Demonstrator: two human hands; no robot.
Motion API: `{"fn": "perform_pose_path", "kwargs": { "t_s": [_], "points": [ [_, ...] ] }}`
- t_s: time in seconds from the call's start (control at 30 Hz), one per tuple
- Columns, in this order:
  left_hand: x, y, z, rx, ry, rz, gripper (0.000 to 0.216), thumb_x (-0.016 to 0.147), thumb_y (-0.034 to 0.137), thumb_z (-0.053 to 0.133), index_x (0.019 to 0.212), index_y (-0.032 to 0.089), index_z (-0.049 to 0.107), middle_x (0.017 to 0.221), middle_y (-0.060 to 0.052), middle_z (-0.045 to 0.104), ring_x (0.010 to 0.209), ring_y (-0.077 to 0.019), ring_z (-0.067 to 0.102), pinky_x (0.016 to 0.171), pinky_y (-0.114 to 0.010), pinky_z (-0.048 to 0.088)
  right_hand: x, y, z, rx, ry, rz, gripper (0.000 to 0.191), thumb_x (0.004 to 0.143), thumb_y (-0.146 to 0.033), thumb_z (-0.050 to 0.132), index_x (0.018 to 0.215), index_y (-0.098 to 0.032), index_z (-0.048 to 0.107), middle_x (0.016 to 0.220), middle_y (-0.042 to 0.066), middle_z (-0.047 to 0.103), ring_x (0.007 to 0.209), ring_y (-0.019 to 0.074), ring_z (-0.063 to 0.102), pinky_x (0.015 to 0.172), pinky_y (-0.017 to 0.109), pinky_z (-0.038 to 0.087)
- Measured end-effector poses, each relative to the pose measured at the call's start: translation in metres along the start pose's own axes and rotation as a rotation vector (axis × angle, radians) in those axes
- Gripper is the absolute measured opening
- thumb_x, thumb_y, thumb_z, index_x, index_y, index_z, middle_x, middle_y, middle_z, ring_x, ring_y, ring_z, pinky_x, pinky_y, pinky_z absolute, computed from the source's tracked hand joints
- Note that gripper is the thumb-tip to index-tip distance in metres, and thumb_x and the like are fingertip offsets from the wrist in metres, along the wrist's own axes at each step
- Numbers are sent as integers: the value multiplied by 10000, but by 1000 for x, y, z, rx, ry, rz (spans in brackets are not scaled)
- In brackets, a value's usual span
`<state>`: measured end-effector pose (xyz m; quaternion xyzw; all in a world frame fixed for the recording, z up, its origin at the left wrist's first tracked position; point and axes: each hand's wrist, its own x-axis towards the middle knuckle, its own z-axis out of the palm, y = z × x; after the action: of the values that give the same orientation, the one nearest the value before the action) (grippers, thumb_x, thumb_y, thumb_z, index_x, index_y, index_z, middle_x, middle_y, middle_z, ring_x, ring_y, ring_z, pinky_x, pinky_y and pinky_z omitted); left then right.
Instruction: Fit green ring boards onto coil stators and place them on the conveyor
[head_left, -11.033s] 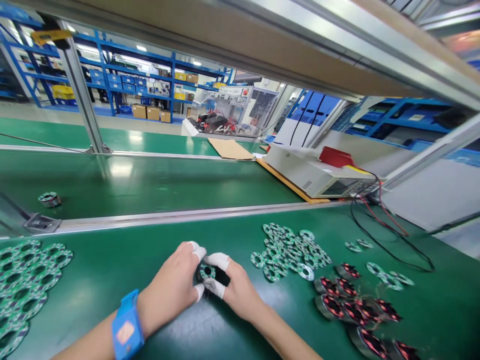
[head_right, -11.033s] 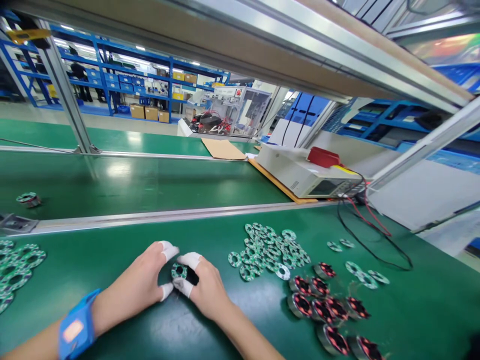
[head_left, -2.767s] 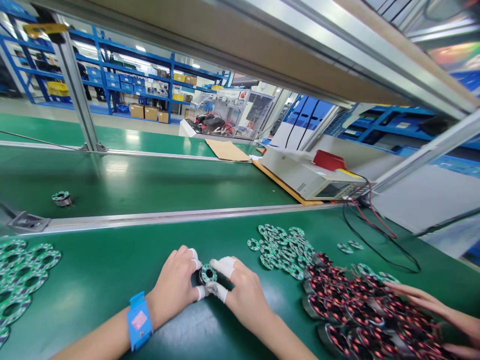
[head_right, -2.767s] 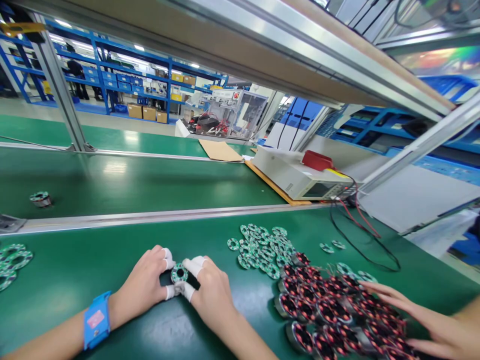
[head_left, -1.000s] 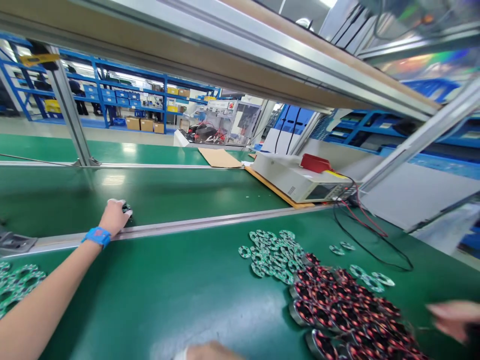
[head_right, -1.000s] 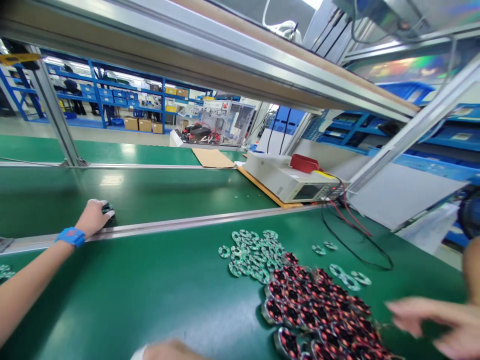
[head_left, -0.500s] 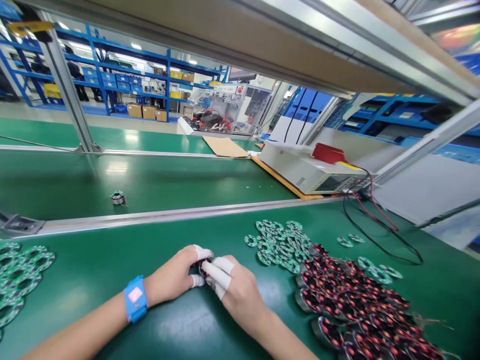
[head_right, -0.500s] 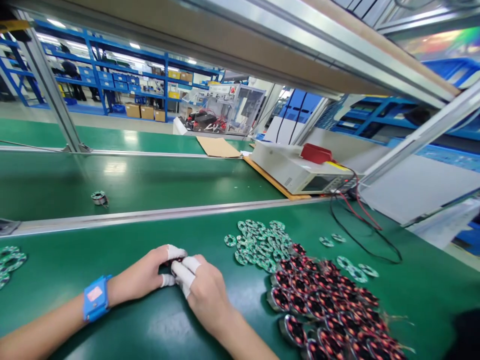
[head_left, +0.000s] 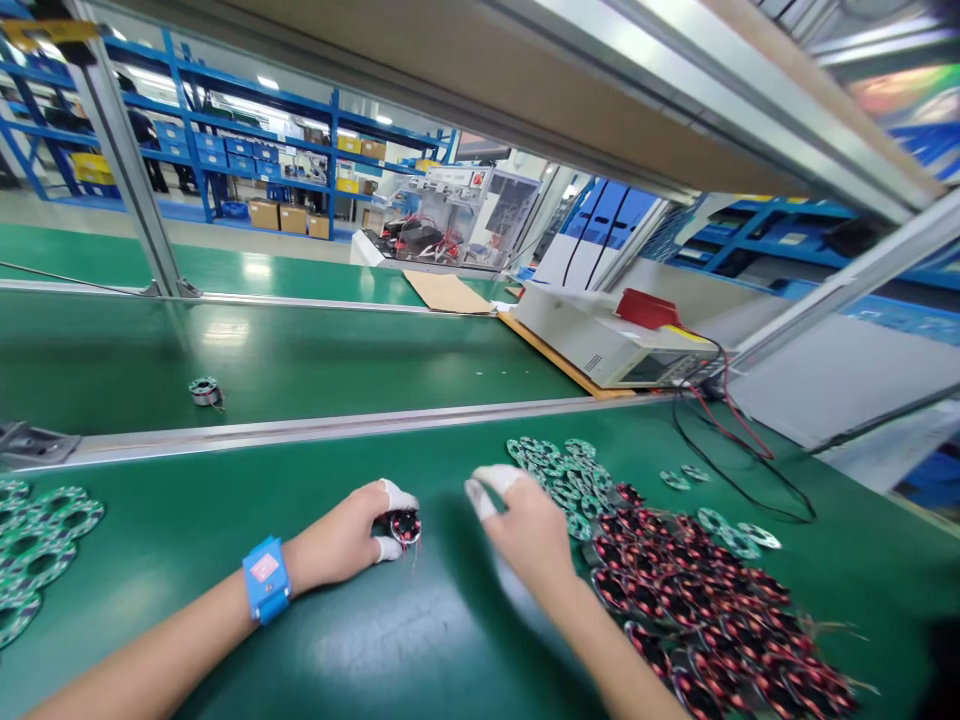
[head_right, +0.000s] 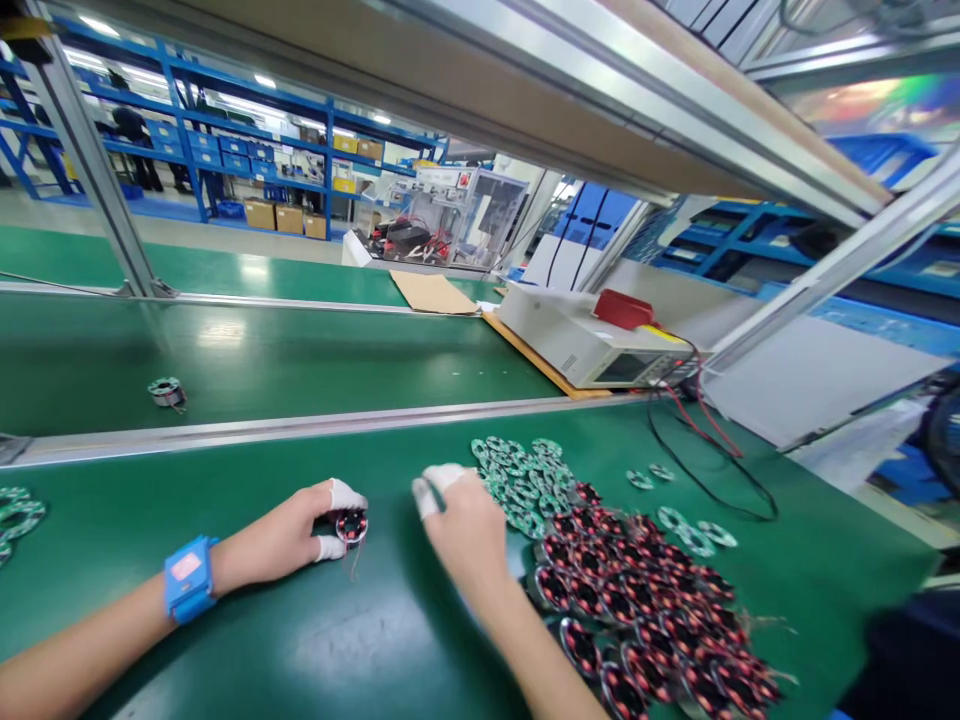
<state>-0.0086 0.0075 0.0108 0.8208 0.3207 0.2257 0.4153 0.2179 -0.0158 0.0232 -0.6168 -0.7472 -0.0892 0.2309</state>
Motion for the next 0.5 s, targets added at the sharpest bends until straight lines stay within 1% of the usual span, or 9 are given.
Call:
{"fn": "perform_pose_path", "kwargs": {
  "t_s": [0.03, 0.1, 0.13, 0.17, 0.23, 0.33, 0.4, 0.43, 0.5],
  "points": [
    [-1, 0, -1, 3, -6, -5, 279, 704, 69, 561, 952, 192, 590, 946, -18, 583, 859, -166, 537, 781, -257, 434, 7, 13, 1, -94, -24, 93, 217, 832, -267, 507, 877, -138, 676, 948, 158, 662, 924, 292, 567, 790, 412, 447],
    [-2, 0, -2, 15, -26, -11, 378, 672, 36, 532, 1011, 197, 576, 998, -30, 576, 901, -179, 535, 817, -276, 434, 16, 32, 5, -160, -79, 160, 153, 772, -221, 578, 809, -119, 686, 1050, 200, 630, 1059, 363, 506, 878, 503, 396],
    [-2, 0, -2, 17, -31, -13, 440, 651, 12, 511, 1046, 199, 565, 1029, -36, 571, 929, -183, 532, 839, -284, 430, 18, 36, 7, -149, -106, 151, 132, 747, -192, 600, 810, -116, 688, 1081, 202, 619, 1093, 370, 488, 905, 514, 381],
    [-3, 1, -3, 17, -19, -15, 489, 637, -7, 489, 1076, 199, 553, 1058, -41, 565, 956, -185, 527, 863, -289, 422, 18, 37, 10, -121, -124, 136, 142, 731, -168, 612, 841, -119, 688, 1078, 188, 625, 1083, 352, 506, 908, 494, 396],
    [-2, 4, -3, 15, 87, -27, 482, 657, -3, 473, 1097, 183, 543, 1091, -57, 557, 1001, -187, 511, 909, -302, 398, 14, 28, 14, -49, -170, 96, 249, 723, -149, 624, 967, -145, 670, 968, 121, 670, 929, 264, 602, 821, 386, 483],
    [0, 12, -2, 64, 303, -81, 248, 779, 147, 513, 1017, 160, 582, 1020, -68, 574, 979, -204, 496, 901, -338, 385, 4, -3, 15, 236, -209, -8, 375, 745, -161, 619, 1119, -187, 605, 820, 34, 679, 665, 156, 630, 638, 258, 527],
    [2, 19, -1, 98, 318, -112, 139, 828, 244, 505, 864, 169, 616, 901, -50, 588, 905, -205, 495, 825, -338, 398, -3, -24, 11, 451, -164, -105, 389, 764, -174, 604, 1152, -191, 580, 844, 38, 674, 642, 144, 620, 627, 250, 527],
    [2, 23, -1, 102, 299, -120, 166, 844, 256, 486, 778, 172, 613, 838, -38, 586, 863, -198, 494, 782, -327, 400, -5, -32, 9, 519, -128, -141, 391, 771, -184, 600, 1161, -189, 572, 867, 49, 671, 643, 146, 616, 630, 258, 527],
    [2, 28, 0, 83, 271, -129, 256, 864, 240, 451, 651, 168, 573, 747, -22, 570, 800, -178, 489, 720, -297, 393, -7, -42, 6, 554, -72, -164, 385, 772, -204, 606, 1155, -191, 577, 878, 62, 666, 623, 150, 602, 616, 273, 526]
  ]
}}
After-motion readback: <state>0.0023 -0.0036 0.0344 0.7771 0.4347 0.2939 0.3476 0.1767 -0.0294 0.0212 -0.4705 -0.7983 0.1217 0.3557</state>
